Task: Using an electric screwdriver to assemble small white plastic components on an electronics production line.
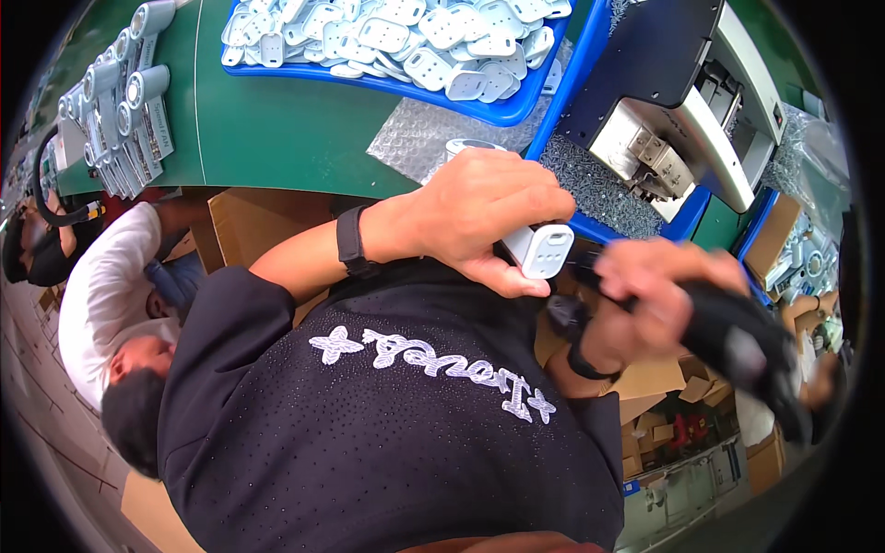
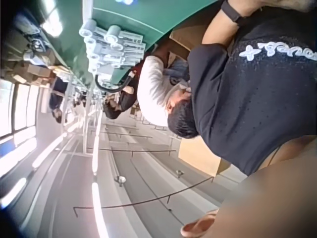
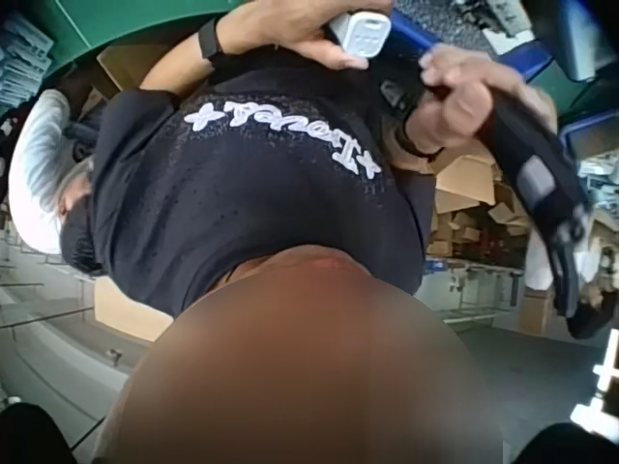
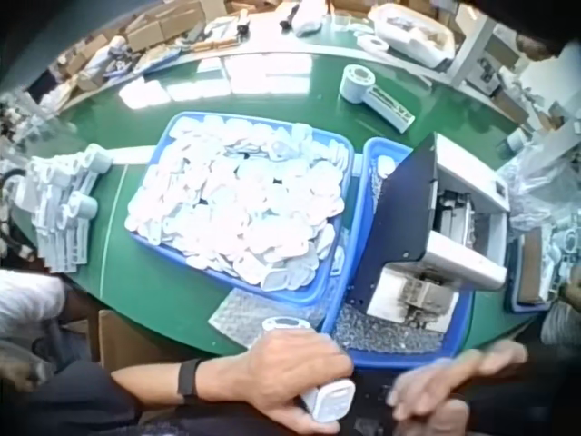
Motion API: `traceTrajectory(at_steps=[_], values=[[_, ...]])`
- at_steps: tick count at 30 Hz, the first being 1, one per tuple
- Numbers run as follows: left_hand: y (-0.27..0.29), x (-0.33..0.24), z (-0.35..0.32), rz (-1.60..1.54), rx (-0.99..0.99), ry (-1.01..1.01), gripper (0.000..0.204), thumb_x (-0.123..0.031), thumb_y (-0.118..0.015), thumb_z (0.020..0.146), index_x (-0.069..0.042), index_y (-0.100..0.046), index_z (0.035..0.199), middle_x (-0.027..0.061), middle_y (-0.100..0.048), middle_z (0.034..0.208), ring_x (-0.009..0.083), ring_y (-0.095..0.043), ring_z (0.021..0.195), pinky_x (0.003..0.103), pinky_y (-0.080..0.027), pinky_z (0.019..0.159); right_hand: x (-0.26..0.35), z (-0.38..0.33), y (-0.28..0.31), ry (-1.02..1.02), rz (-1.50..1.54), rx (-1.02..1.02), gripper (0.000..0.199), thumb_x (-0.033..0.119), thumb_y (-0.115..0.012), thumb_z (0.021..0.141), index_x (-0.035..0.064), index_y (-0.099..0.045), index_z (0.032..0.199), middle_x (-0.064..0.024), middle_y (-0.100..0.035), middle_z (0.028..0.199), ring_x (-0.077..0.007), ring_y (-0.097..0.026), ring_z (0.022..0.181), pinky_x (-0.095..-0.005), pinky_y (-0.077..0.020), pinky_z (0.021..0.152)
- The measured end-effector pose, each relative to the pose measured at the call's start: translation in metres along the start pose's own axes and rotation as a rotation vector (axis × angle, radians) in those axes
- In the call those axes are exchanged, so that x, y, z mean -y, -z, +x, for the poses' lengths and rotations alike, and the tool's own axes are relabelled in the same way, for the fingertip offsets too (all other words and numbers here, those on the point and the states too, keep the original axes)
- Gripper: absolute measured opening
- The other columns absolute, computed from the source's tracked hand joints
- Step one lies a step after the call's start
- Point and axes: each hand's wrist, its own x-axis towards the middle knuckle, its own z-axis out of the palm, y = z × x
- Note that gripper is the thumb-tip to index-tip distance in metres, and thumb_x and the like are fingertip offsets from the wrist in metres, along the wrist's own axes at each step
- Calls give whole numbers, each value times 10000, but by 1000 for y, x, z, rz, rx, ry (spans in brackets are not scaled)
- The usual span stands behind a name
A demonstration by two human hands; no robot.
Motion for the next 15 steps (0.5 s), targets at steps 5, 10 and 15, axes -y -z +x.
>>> traceTrajectory(at_steps=[5,10,15], values=[[-6,5,3,-35,-50,-78,580,-504,-770,793,-21,-579,1050,83,-633,823,271,-614,634,366,-470,543,38,50,17,334,-64,-9,252,174,-524,899,100,-515,1140,-74,-555,732,-188,-513,538,-376,-465,522],[-10,4,2,7,-77,-86,585,-521,-763,804,-23,-584,1054,85,-637,831,265,-622,641,362,-474,544,7,65,29,334,-217,-8,371,204,-521,924,54,-448,1255,-115,-571,783,-211,-504,532,-400,-471,511],[-10,6,4,22,-81,-91,584,-526,-760,810,-27,-586,1059,76,-635,822,259,-619,634,356,-470,532,46,35,15,183,182,106,311,206,-504,925,67,-508,1204,-87,-552,729,-206,-524,620,-405,-482,626]])
